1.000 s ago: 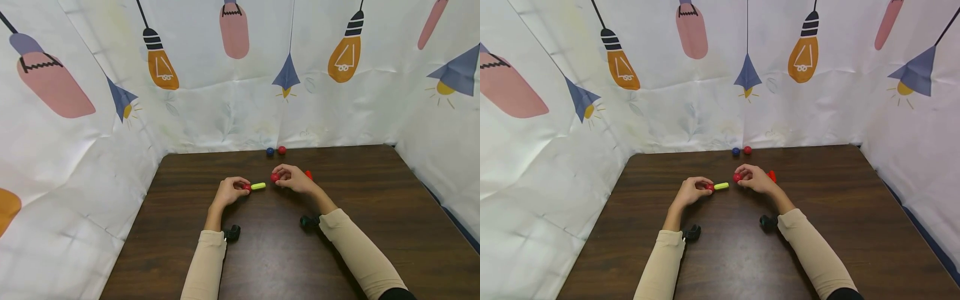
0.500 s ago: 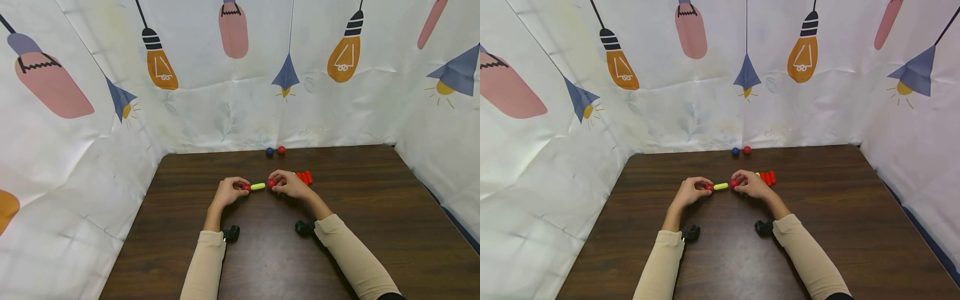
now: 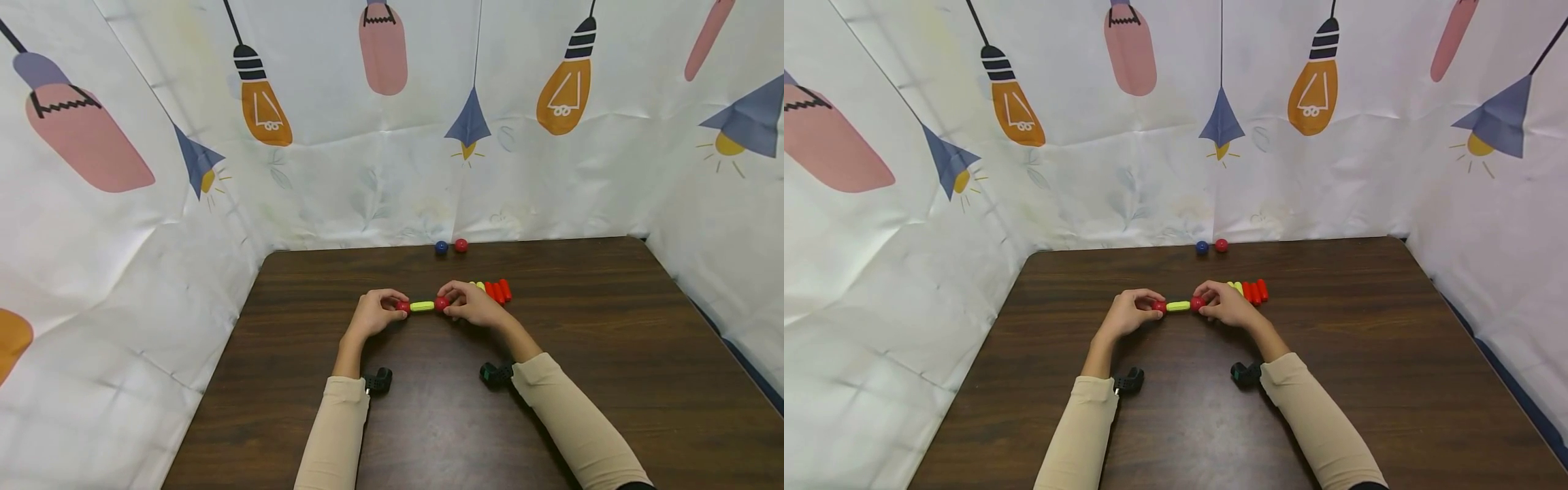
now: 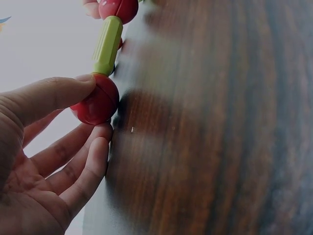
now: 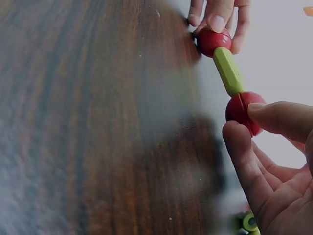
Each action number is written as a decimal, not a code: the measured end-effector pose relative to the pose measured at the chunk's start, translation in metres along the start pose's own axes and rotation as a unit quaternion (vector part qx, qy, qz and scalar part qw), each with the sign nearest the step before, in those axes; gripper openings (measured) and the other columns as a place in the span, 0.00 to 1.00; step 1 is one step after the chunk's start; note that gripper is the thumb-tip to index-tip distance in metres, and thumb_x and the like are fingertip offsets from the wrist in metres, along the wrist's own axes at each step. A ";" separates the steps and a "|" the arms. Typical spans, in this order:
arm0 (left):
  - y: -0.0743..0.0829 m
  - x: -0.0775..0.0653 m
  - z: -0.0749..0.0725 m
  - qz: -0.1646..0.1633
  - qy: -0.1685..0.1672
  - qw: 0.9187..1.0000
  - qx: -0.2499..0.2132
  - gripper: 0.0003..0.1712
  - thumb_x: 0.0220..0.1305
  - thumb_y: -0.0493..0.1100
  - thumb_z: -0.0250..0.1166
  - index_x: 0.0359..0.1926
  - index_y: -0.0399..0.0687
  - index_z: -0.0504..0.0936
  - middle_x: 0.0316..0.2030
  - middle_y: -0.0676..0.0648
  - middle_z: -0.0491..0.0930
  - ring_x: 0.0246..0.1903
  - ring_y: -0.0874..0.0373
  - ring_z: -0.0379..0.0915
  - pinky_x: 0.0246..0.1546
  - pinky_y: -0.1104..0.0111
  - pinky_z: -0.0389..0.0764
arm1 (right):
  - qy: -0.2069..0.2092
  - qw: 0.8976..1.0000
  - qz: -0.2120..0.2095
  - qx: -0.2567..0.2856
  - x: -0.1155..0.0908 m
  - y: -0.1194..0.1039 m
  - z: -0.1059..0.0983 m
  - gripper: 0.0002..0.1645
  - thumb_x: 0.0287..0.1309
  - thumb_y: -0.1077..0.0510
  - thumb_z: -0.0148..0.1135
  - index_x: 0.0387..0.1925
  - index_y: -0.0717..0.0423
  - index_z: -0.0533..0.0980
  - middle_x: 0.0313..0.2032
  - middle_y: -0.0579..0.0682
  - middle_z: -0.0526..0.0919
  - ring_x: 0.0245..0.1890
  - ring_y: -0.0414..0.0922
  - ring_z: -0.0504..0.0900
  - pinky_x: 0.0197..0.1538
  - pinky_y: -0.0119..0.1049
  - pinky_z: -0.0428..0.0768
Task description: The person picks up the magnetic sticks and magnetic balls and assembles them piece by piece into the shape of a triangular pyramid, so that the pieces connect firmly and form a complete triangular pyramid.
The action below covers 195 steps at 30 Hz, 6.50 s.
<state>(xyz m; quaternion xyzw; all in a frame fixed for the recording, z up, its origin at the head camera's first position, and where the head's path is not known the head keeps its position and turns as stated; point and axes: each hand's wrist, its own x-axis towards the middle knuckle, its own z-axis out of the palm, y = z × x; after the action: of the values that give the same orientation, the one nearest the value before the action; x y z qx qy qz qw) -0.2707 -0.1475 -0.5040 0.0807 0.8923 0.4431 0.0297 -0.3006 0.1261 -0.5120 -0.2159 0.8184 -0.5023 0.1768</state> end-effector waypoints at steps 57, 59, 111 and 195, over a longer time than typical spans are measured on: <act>0.002 -0.002 -0.001 -0.006 -0.044 0.999 0.001 0.09 0.61 0.50 0.76 0.38 0.54 0.87 0.34 0.52 0.85 0.32 0.59 0.79 0.36 0.66 0.78 | 0.239 0.965 0.019 0.108 -0.061 0.031 -0.076 0.18 0.74 0.54 0.60 0.59 0.58 0.75 0.47 0.54 0.80 0.37 0.41 0.83 0.39 0.38 0.84; 0.002 -0.002 0.000 -0.002 -0.044 0.999 -0.001 0.07 0.62 0.50 0.75 0.38 0.55 0.87 0.33 0.52 0.85 0.31 0.59 0.79 0.36 0.65 0.78 | 0.248 0.961 0.033 0.114 -0.063 0.038 -0.079 0.17 0.73 0.54 0.60 0.57 0.56 0.76 0.48 0.53 0.80 0.37 0.39 0.83 0.39 0.37 0.84; 0.003 -0.003 0.003 -0.001 -0.071 0.997 -0.005 0.13 0.65 0.50 0.73 0.51 0.61 0.89 0.30 0.51 0.81 0.25 0.58 0.70 0.27 0.68 0.69 | 0.156 0.972 0.146 -0.099 -0.067 0.049 -0.107 0.24 0.69 0.57 0.63 0.64 0.58 0.74 0.44 0.56 0.81 0.40 0.50 0.74 0.41 0.39 0.70; 0.002 -0.006 -0.006 -0.006 -0.104 0.994 0.016 0.16 0.65 0.52 0.72 0.53 0.60 0.88 0.35 0.50 0.82 0.31 0.57 0.74 0.32 0.66 0.73 | 0.093 0.995 0.041 -0.024 -0.010 -0.005 0.017 0.16 0.65 0.65 0.65 0.54 0.58 0.80 0.33 0.54 0.79 0.24 0.45 0.80 0.31 0.38 0.85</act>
<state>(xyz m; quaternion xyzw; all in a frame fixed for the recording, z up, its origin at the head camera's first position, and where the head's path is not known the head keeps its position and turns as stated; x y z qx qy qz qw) -0.2649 -0.1520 -0.4987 0.1211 0.8920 0.4176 0.1236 -0.2824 0.1164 -0.5141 -0.1387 0.8512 -0.4929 0.1151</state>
